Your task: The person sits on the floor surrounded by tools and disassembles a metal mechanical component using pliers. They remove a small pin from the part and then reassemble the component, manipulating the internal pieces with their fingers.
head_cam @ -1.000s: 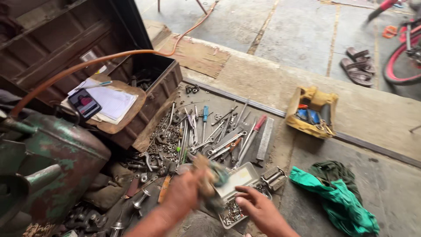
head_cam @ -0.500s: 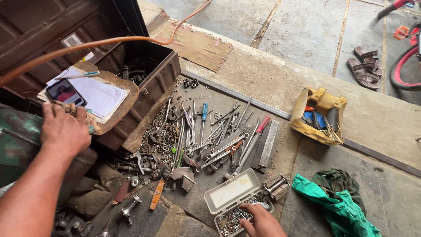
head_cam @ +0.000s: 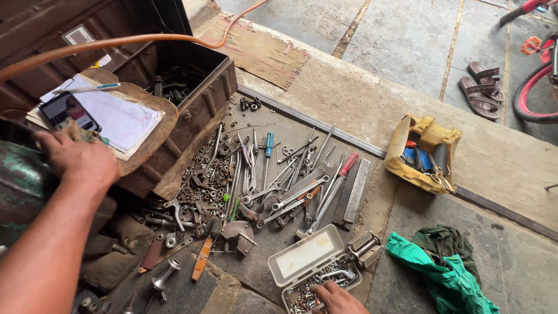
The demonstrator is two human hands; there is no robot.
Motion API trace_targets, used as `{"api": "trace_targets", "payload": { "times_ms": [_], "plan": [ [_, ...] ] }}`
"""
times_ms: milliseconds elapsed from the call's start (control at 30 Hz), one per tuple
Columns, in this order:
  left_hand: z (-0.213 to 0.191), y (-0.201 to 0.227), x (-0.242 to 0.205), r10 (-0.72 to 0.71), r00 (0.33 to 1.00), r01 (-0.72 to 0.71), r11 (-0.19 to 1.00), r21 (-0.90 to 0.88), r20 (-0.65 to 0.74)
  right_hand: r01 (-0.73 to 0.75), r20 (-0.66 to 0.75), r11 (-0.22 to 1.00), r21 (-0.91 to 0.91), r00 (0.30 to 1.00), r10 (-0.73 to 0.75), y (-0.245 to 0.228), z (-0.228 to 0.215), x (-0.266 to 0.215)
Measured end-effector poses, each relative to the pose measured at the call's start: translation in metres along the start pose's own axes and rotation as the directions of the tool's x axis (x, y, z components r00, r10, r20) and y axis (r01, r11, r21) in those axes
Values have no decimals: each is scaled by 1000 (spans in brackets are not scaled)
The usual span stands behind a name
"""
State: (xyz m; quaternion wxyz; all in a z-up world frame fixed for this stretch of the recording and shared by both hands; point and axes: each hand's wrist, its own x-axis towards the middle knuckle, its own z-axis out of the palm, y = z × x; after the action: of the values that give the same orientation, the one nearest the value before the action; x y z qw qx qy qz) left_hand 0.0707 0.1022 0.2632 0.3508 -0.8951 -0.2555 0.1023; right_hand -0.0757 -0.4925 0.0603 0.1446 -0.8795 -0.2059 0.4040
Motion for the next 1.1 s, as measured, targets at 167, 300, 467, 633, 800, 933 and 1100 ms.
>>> {"api": "trace_targets", "payload": {
  "times_ms": [167,300,467,633,800,933,1100],
  "plan": [
    [-44,14,0,65,989,-64,998,7,-129,-28,-63,999,-26,998,27,7,19,13],
    [-15,27,42,10,975,-125,851,-510,-223,39,-170,999,-14,985,-41,35,45,32],
    [31,31,87,-345,938,257,740,-621,-23,114,-206,993,-41,971,-120,86,88,73],
    [48,22,99,-331,935,266,892,-365,-128,43,-256,997,68,966,-24,88,86,70],
    [35,13,92,-328,945,209,596,-775,2,114,-387,985,129,920,-56,94,88,74],
    [44,11,98,-298,955,179,525,-832,18,-36,-423,991,131,902,88,95,106,82],
    [58,3,105,-263,964,169,503,-847,37,-19,-402,986,164,912,85,104,113,88]
  ]
}}
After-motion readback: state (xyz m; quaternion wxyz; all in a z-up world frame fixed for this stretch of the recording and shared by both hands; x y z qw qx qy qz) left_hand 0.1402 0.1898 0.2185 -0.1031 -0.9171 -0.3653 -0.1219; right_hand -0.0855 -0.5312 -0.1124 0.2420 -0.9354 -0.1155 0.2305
